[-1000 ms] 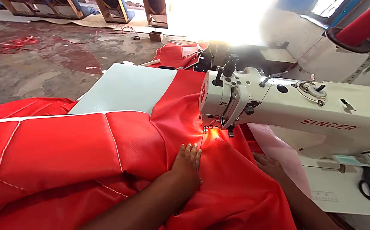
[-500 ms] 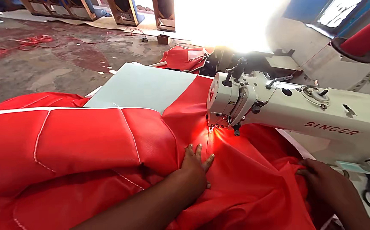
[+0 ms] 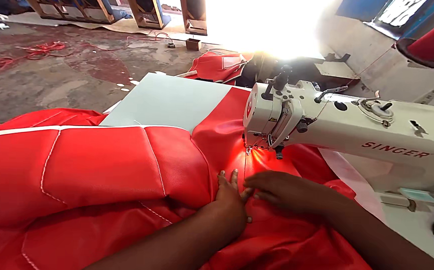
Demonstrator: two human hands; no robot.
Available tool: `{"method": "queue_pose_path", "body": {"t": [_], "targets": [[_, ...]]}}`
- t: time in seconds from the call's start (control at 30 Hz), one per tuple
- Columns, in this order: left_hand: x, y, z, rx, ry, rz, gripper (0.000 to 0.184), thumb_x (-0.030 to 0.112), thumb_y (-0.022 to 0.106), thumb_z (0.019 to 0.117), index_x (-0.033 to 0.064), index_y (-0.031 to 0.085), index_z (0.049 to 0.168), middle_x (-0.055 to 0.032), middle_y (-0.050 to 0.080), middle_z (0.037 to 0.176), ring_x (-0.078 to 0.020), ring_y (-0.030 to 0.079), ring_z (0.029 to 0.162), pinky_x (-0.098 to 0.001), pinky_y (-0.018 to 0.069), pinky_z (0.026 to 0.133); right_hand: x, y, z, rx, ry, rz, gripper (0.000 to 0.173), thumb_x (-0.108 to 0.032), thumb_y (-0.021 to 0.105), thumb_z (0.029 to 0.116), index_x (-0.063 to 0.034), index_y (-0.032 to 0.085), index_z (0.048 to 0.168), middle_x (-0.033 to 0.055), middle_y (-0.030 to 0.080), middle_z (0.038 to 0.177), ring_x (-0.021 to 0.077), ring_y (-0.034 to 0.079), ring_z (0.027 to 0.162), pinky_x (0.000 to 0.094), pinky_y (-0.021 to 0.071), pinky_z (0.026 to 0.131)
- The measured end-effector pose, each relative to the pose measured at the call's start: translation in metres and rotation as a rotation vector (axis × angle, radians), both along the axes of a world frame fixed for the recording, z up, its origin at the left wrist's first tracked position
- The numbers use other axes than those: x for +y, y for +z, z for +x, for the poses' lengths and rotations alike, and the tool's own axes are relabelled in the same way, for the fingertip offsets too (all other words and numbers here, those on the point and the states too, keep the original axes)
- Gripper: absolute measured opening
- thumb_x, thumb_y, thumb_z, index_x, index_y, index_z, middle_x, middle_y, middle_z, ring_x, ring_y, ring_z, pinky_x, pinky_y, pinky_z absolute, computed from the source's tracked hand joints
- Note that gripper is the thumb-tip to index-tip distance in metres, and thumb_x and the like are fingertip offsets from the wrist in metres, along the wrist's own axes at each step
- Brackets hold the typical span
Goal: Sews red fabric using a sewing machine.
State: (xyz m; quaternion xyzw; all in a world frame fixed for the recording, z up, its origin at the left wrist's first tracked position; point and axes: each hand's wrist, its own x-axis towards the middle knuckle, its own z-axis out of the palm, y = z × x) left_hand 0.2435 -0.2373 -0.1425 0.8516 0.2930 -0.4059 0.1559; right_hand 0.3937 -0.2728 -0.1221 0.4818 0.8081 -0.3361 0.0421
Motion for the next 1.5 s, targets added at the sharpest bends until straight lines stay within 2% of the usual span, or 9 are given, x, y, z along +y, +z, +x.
{"method": "queue_pose_path", "body": {"t": [0.1,0.23,0.37,0.53,0.7,1.0,1.13,1.37,1.5], "targets": [[0.001,-0.003,0.0,0.001,0.002,0.007,0.081,0.053,0.049,0.1045,0.0195,0.009,0.167,-0.0347,0.001,0.167,-0.0594,0.004,0.153,-0.0764,0.0165,0.114,0.016,-0.046,0.001,-0.031,-0.051,0.129,0.045,-0.022,0.034,0.112,-0.0039,0.046,0.152,0.0165,0.046,0.157,0.0281,0.04,0.148,0.0449,0.0259,0.123],[0.009,-0.001,-0.006,0.0,-0.038,-0.005,0.082,0.057,0.046,0.1046,0.0275,0.0,0.167,-0.0342,-0.001,0.168,-0.0581,0.005,0.153,-0.0749,0.0192,0.114,-0.003,-0.086,0.018,-0.167,-0.203,0.265,0.057,-0.047,0.023,0.1108,-0.019,0.04,0.158,0.0029,0.036,0.165,0.0205,0.026,0.155,0.0536,0.0152,0.125],[0.012,-0.001,-0.009,0.008,-0.05,-0.013,0.081,0.058,0.044,0.1048,0.0328,-0.002,0.166,-0.0341,-0.001,0.168,-0.0574,0.007,0.153,-0.0724,0.0205,0.115,-0.01,-0.105,0.033,-0.102,-0.243,0.388,0.059,-0.056,0.03,0.1071,-0.0243,0.051,0.152,-0.0001,0.044,0.16,0.0188,0.033,0.152,0.0573,0.0199,0.122],[0.006,-0.004,-0.004,-0.007,0.024,-0.002,0.085,0.055,0.048,0.1045,0.029,-0.004,0.167,-0.0342,0.001,0.168,-0.06,0.011,0.151,-0.0743,0.0212,0.113,-0.005,-0.107,0.043,-0.069,-0.211,0.42,0.062,-0.06,0.034,0.1048,-0.0215,0.052,0.15,-0.0029,0.046,0.159,0.0167,0.036,0.15,0.0571,0.0217,0.121],[0.006,-0.005,-0.003,0.009,0.044,-0.015,0.083,0.058,0.047,0.1039,0.0344,-0.003,0.166,-0.0324,-0.002,0.168,-0.0619,0.009,0.151,-0.0768,0.0185,0.113,-0.003,-0.111,0.049,-0.019,-0.192,0.507,0.061,-0.061,0.039,0.1026,-0.0213,0.059,0.144,-0.0027,0.053,0.153,0.0186,0.044,0.146,0.059,0.0288,0.117],[0.011,-0.003,0.006,0.019,0.071,0.004,0.084,0.06,0.048,0.1025,0.0377,-0.004,0.166,-0.0325,-0.001,0.168,-0.0624,0.011,0.15,-0.076,0.0213,0.111,0.008,-0.112,0.058,-0.021,-0.201,0.467,0.063,-0.064,0.039,0.1015,-0.0233,0.057,0.146,-0.0031,0.052,0.154,0.0173,0.041,0.147,0.0589,0.022,0.12],[0.02,-0.007,0.009,-0.002,0.084,0.022,0.082,0.063,0.044,0.1028,0.0391,-0.004,0.165,-0.032,-0.003,0.169,-0.0616,0.009,0.15,-0.0757,0.0189,0.112,0.019,-0.113,0.064,-0.051,-0.213,0.496,0.063,-0.065,0.04,0.1002,-0.0245,0.058,0.146,-0.0027,0.054,0.153,0.0182,0.043,0.146,0.0594,0.0236,0.119],[0.025,-0.007,0.016,0.005,0.1,0.029,0.081,0.064,0.044,0.1023,0.04,-0.002,0.165,-0.0296,-0.005,0.17,-0.0613,0.009,0.15,-0.0754,0.0206,0.112,0.029,-0.119,0.074,-0.018,-0.189,0.562,0.063,-0.064,0.043,0.0988,-0.0223,0.061,0.142,-0.0003,0.062,0.142,0.0177,0.054,0.136,0.0576,0.0291,0.116],[0.038,-0.01,0.017,-0.013,0.09,0.047,0.08,0.069,0.041,0.1008,0.043,0.001,0.165,-0.0282,-0.008,0.17,-0.0598,0.006,0.152,-0.0745,0.0198,0.113,0.041,-0.12,0.08,-0.082,-0.261,0.433,0.066,-0.068,0.046,0.0965,-0.0184,0.066,0.135,0.0032,0.069,0.126,0.0219,0.059,0.126,0.059,0.0327,0.113]]}}
